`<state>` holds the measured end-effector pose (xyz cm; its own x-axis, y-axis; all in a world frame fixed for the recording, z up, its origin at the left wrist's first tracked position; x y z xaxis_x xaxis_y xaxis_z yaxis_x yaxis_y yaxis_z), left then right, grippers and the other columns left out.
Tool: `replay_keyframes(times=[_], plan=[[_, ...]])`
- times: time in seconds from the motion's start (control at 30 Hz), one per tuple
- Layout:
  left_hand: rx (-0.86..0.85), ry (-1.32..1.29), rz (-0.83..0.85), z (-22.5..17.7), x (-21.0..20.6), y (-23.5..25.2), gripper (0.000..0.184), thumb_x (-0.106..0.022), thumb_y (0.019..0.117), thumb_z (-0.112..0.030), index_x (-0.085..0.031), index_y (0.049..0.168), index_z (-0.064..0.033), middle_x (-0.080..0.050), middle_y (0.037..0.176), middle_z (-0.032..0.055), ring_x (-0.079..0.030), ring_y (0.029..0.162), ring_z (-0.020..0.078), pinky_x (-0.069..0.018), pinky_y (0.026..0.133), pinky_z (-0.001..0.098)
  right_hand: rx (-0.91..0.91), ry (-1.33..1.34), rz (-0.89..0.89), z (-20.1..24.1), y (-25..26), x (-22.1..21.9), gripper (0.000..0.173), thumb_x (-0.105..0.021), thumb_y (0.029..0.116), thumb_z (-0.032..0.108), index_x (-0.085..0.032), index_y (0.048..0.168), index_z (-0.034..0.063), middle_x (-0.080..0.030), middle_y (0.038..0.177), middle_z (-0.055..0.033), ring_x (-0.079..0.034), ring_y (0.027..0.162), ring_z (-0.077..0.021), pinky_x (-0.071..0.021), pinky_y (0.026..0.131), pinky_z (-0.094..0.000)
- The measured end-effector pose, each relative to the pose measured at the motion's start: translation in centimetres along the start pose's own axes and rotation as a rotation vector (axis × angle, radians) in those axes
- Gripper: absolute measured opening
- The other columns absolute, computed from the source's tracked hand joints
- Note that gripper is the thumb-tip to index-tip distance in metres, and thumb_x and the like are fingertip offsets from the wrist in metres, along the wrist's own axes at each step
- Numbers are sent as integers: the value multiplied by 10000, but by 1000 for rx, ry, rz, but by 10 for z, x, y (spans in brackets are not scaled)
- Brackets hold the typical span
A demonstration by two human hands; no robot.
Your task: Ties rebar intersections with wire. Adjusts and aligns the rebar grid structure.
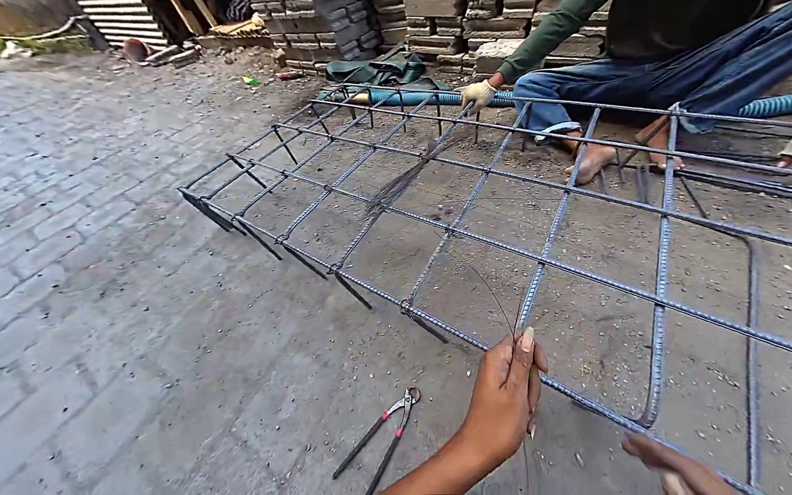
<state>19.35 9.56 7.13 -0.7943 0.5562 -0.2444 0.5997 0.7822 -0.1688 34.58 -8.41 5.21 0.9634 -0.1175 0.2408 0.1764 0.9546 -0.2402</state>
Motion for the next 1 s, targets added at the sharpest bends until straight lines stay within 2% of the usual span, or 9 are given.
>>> replay_keyframes(times=[0.13, 0.2, 0.27, 0.3, 0.37, 0.47, 0.7, 0.8, 1.0], plan=[[82, 200, 278, 7, -15, -11, 376, -293, 1128, -256, -586, 977, -75, -449, 547, -86, -449, 421, 30, -439, 422, 208, 332, -67, -22, 57, 76, 24, 532, -325, 1113, 393, -503, 1505, 80, -696, 1309, -10, -676, 1147, -142, -585, 930, -339], [128, 209, 460, 11, -22, -16, 399, -287, 1129, -271, -601, 993, -67, -485, 554, -88, -472, 429, 14, -441, 425, 190, 325, 88, 45, 82, 110, 25, 566, -313, 1104, 376, -341, 1588, 84, -657, 1375, -20, -677, 1152, -152, -591, 903, -326], [177, 204, 588, 15, -27, -22, 416, -293, 1130, -283, -616, 1001, -54, -507, 565, -88, -477, 442, -2, -428, 436, 170, 328, 209, 57, 97, 134, 27, 531, -362, 1103, 280, -313, 1607, 121, -716, 1259, -45, -704, 999, -126, -569, 785, -266], [195, 205, 623, 17, -28, -24, 423, -293, 1130, -286, -621, 1005, -49, -515, 569, -88, -483, 448, -7, -431, 444, 164, 356, 260, 40, 101, 140, 26, 461, -425, 1091, 199, -449, 1540, 96, -755, 1102, -48, -683, 860, -83, -527, 708, -217], [209, 214, 665, 18, -25, -26, 436, -283, 1132, -293, -623, 1030, -39, -536, 590, -77, -506, 472, -3, -449, 471, 166, 393, 323, 16, 103, 143, 24, 237, -549, 1034, 81, -733, 1179, 46, -728, 797, -1, -577, 647, 13, -446, 596, -136], [197, 115, 668, 17, -18, -27, 463, -253, 1134, -331, -614, 1044, -55, -587, 617, -76, -553, 502, -6, -476, 494, 163, 372, 352, 38, 94, 138, 25, 166, -570, 1020, 76, -734, 1009, 53, -692, 742, 13, -511, 556, 36, -386, 502, -108], [273, -179, 642, 11, -21, -17, 564, -182, 1118, -415, -625, 1151, -68, -762, 845, 28, -756, 744, 135, -635, 737, 298, 280, 294, 138, 79, 113, 11, 74, -649, 949, 12, -676, 995, 63, -723, 830, 24, -691, 632, -53, -614, 593, -215], [285, -239, 614, 8, -22, -15, 546, -200, 1112, -403, -652, 1037, -105, -747, 862, 1, -740, 766, 121, -623, 754, 299, 312, 274, 150, 79, 109, 6, 57, -673, 932, 31, -680, 968, 75, -713, 830, 33, -677, 641, -34, -602, 604, -199], [235, -327, 549, 15, -25, -15, 489, -314, 1098, -461, -595, 811, -184, -592, 674, -77, -650, 648, 88, -594, 711, 314, 330, 220, 109, 81, 109, 1, 51, -629, 980, 134, -661, 1004, 103, -649, 809, 81, -585, 645, 27, -490, 574, -130]])
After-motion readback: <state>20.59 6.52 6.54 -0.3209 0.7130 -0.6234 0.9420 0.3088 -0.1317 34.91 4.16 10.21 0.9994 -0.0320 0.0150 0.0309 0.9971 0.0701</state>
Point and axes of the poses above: each hand's wrist, its own y-axis towards the middle knuckle, its own x-axis out of the back of the hand, z = x × y, the point moved 4 cm from there along y, towards the middle knuckle
